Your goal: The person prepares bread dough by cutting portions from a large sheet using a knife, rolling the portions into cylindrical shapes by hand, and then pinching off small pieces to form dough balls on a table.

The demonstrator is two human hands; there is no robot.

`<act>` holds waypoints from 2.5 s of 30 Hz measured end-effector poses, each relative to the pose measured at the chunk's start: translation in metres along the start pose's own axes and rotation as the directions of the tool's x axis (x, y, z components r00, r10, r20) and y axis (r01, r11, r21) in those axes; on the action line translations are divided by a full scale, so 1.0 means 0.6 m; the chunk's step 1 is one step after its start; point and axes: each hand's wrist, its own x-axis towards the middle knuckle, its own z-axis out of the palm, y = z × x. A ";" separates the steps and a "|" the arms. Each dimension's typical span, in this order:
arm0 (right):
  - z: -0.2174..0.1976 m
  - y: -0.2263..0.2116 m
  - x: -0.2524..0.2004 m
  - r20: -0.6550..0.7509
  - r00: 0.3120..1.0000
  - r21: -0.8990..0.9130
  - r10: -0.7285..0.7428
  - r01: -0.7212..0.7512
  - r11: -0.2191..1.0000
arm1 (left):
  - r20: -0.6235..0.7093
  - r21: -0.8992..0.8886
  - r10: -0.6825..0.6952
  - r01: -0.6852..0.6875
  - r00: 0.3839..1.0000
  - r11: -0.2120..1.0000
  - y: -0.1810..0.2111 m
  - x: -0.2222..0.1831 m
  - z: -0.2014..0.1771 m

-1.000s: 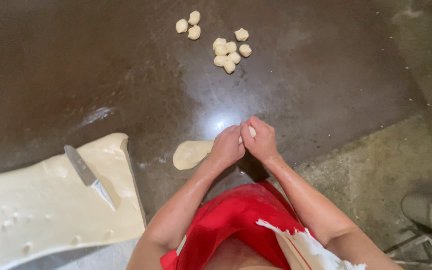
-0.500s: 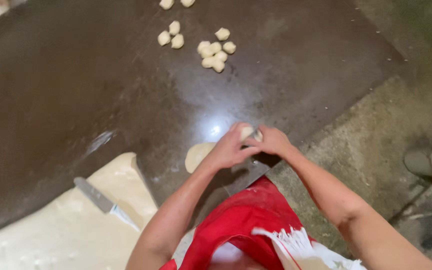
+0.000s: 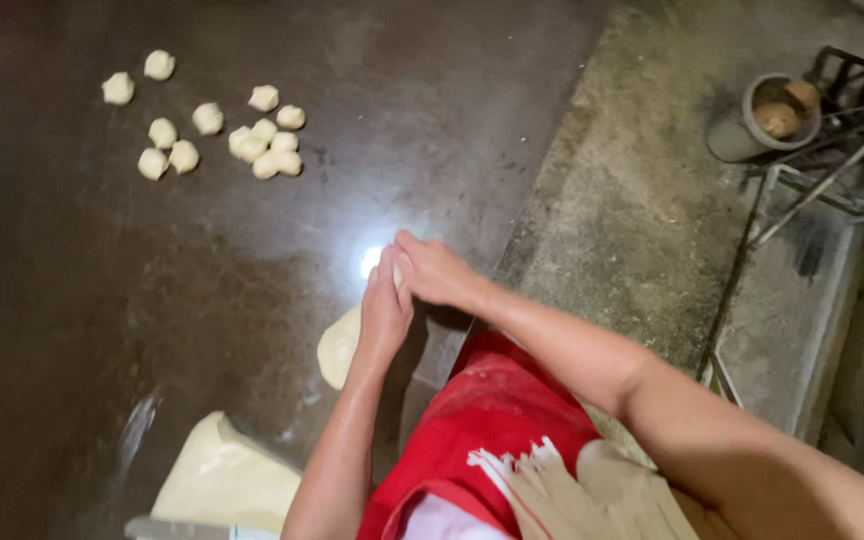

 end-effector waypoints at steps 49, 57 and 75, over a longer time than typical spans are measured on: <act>0.045 0.141 0.102 -0.142 0.739 -0.365 -0.658 0.579 0.729 | -0.022 -0.115 0.066 -0.068 0.998 0.991 0.069 0.003 -0.090; 0.039 0.070 0.109 0.025 0.805 -0.324 -0.593 0.568 0.757 | 0.177 -0.092 -0.298 0.318 0.938 0.944 -0.011 -0.039 -0.073; 0.066 -0.014 0.029 -0.182 0.865 -0.224 -0.468 0.427 0.876 | -0.116 0.018 -0.238 0.241 0.964 0.970 -0.053 -0.020 -0.014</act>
